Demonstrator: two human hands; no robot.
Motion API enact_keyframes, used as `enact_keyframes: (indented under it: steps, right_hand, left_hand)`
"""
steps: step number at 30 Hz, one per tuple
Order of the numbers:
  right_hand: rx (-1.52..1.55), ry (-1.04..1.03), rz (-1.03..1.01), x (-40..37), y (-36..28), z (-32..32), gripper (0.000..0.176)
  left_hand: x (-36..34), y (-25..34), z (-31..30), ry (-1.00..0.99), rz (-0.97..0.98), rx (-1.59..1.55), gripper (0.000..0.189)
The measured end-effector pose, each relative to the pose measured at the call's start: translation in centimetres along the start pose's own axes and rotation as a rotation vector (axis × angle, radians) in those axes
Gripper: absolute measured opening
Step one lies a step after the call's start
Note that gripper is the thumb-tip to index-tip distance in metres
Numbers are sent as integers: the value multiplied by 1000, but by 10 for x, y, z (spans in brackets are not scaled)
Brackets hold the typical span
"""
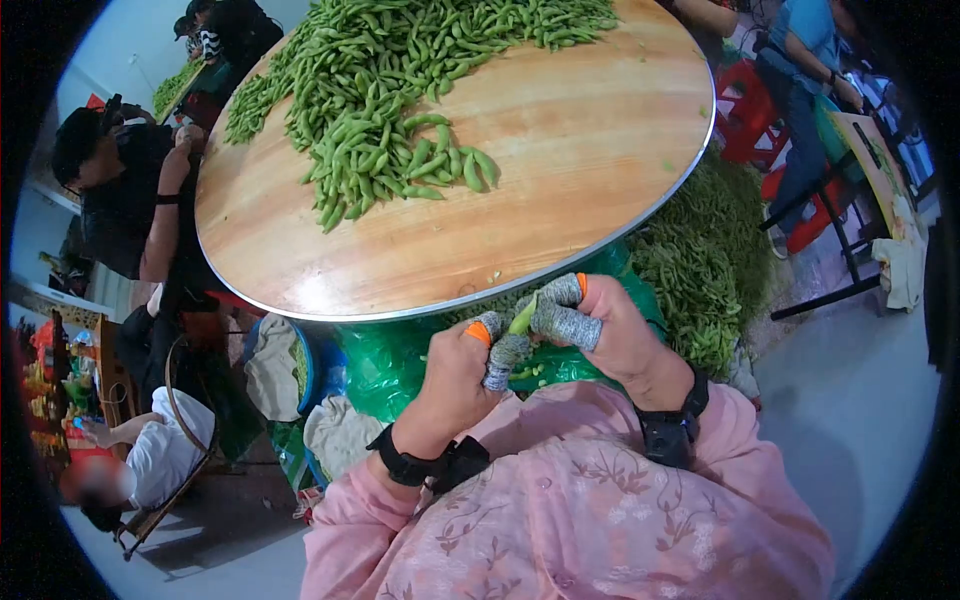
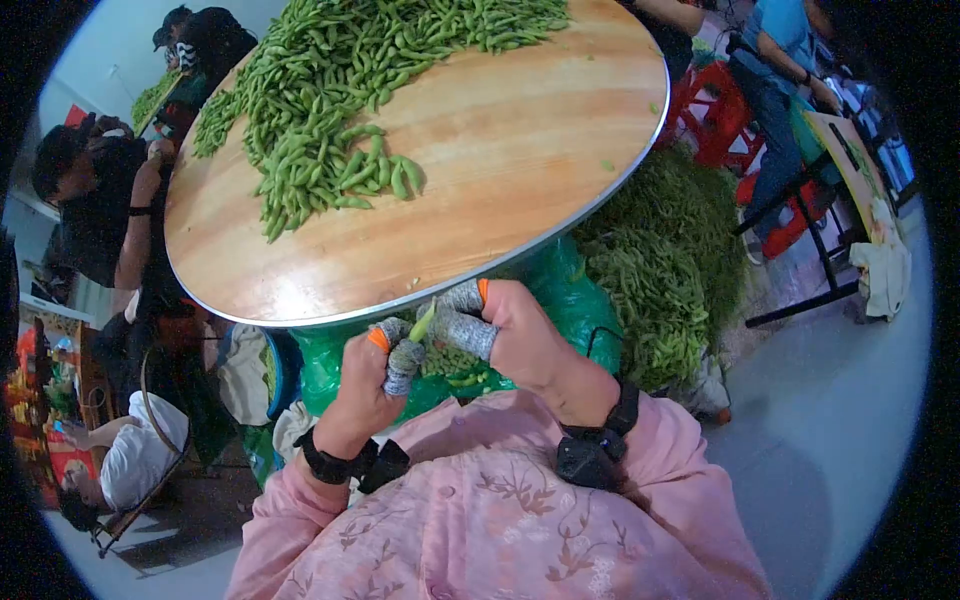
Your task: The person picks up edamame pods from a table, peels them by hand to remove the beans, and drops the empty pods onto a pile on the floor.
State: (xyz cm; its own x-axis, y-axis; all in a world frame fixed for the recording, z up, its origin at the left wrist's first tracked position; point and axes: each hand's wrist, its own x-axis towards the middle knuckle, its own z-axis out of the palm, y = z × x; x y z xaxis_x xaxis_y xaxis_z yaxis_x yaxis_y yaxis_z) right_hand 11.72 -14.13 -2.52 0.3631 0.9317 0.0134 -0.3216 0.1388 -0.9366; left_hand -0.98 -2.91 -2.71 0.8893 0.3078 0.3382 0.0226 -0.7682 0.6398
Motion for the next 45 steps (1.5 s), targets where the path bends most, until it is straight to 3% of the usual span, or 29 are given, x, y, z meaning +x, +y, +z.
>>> enact_keyframes:
  steps: [2,4,7,11,13,16,17,18,20,24,27,29,30,32,33,34,35,36,38,41,43,45]
  right_hand:
    - [35,-23,-10,0,11,-5,13]
    - [21,-12,-35,-1,13,-1,13]
    - [114,-53,-83,2,25,-4,13]
    - [17,-73,-23,6,17,-5,12]
    - [-228,-85,-72,8,6,-3,12]
    - [-267,-114,-37,9,0,-5,12]
    - [-138,-145,-24,9,2,-6,12]
    - [-136,-140,-23,8,5,-7,12]
    - [35,-199,-48,7,13,-10,9]
    - [21,-158,54,2,31,-25,8]
    - [-49,-75,57,0,45,-31,10]
    - [-327,21,54,-2,54,-36,12]
    - [-326,26,56,-4,57,-40,12]
    - [-747,162,-70,-9,60,-55,12]
    - [-788,271,26,-13,54,-68,12]
    - [-830,316,-55,-19,44,-85,12]
    - [-943,412,17,-25,43,-108,12]
    - [-1103,510,48,-32,35,-125,12]
    - [-1295,622,144,-49,30,-153,18]
    - [-1078,666,195,-59,25,-152,26]
    - [-828,545,170,-61,31,-148,32]
    - [-784,506,164,-59,41,-147,31]
  left_hand:
    - [-1,3,-1,-49,-183,-431,13]
    - [-10,-11,9,12,-99,-478,18]
    - [-12,-7,14,9,-537,-1011,39]
    - [-12,-20,10,-99,-554,-1159,30]
    - [0,-7,8,-2,-283,-704,23]
    - [6,-12,-5,-118,-176,-448,23]
    - [8,-5,-5,-90,-245,-724,22]
    - [7,-8,-5,-95,-247,-725,22]
    - [0,-22,-2,-226,-474,-1167,20]
    - [-5,-28,18,-197,-523,-1172,18]
    - [-7,-34,25,-285,-551,-1088,17]
    - [-10,-45,39,-354,-528,-851,15]
    - [-13,-53,45,-359,-528,-853,15]
    - [-21,-74,61,-342,-398,-462,14]
    - [-29,-91,72,-343,-398,-462,14]
    - [-40,-108,84,-353,-311,-237,14]
    - [-45,-117,90,-361,-221,-12,16]
    - [-44,-115,92,-364,-218,-13,16]
    - [-42,-105,101,-735,-275,152,22]
    - [-59,-129,133,-785,-185,176,20]
    - [-61,-134,143,-776,-124,216,17]
    - [-54,-123,135,-852,-123,216,17]
